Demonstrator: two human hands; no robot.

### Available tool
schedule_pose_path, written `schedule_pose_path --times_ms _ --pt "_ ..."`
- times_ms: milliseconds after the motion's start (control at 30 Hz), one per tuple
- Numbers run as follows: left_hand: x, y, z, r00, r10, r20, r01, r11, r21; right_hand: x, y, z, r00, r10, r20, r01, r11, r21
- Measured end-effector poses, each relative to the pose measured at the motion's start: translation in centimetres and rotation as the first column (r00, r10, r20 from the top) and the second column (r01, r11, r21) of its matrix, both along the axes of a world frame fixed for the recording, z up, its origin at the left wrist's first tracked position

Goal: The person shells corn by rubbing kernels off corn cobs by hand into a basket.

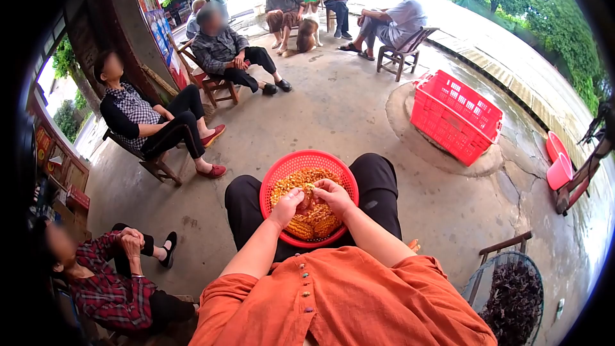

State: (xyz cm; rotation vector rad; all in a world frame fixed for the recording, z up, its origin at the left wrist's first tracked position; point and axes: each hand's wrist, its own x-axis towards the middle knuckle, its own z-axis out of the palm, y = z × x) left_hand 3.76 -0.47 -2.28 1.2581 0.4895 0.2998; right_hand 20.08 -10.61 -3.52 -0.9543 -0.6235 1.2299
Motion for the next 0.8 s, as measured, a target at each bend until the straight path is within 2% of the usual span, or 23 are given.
schedule_pose_path --times_ms 133,200,333,367,433,467,533,633,700,733,800 --pt "0.2 -0.7 0.7 1.000 0.028 0.014 -0.027 0.999 -0.042 0.2 0.1 -0.1 1.000 -0.024 -0.003 0.024 1.000 0.005" --pt "0.4 -1.0 1.0 0.994 0.107 0.001 -0.107 0.993 0.058 0.4 -0.1 0.0 1.000 -0.014 -0.021 0.014 1.000 -0.003" --pt "0.0 -0.4 0.5 0.998 0.061 0.025 -0.061 0.998 0.016 0.2 -0.1 -0.1 0.999 -0.033 -0.038 0.033 0.999 0.005" --pt "-0.1 0.2 -0.2 0.999 0.027 0.020 -0.026 0.998 -0.048 0.3 -0.1 -0.2 0.999 -0.033 -0.038 0.033 0.999 0.006" --pt "-0.3 1.0 -0.8 1.000 -0.007 0.018 0.009 0.994 -0.112 0.2 -0.2 -0.1 0.992 0.086 0.097 -0.095 0.991 0.091" --pt "-0.5 1.3 -1.1 0.999 -0.030 0.040 0.036 0.986 -0.160 0.1 -0.2 0.0 0.992 0.086 0.097 -0.094 0.991 0.091" --pt "-0.5 0.8 0.2 0.997 -0.052 0.064 0.064 0.976 -0.208 -0.4 -0.3 0.7 0.962 0.246 0.122 -0.256 0.964 0.074" --pt "-0.1 -0.3 1.0 1.000 -0.009 0.030 0.015 0.976 -0.216 -0.8 -0.4 1.2 0.965 0.225 0.138 -0.240 0.965 0.105" --pt "0.4 -0.2 0.1 0.996 0.068 0.063 -0.064 0.996 -0.056 -0.9 -0.3 0.9 0.978 0.172 0.119 -0.189 0.970 0.151" --pt "0.5 -0.3 -0.1 0.996 0.069 0.064 -0.065 0.996 -0.058 -0.7 -0.1 0.6 0.976 0.111 0.186 -0.143 0.976 0.163" --pt "0.6 -0.5 -0.3 0.971 0.215 0.106 -0.220 0.975 0.036 -0.5 0.0 0.1 0.965 0.031 0.259 -0.074 0.985 0.157"
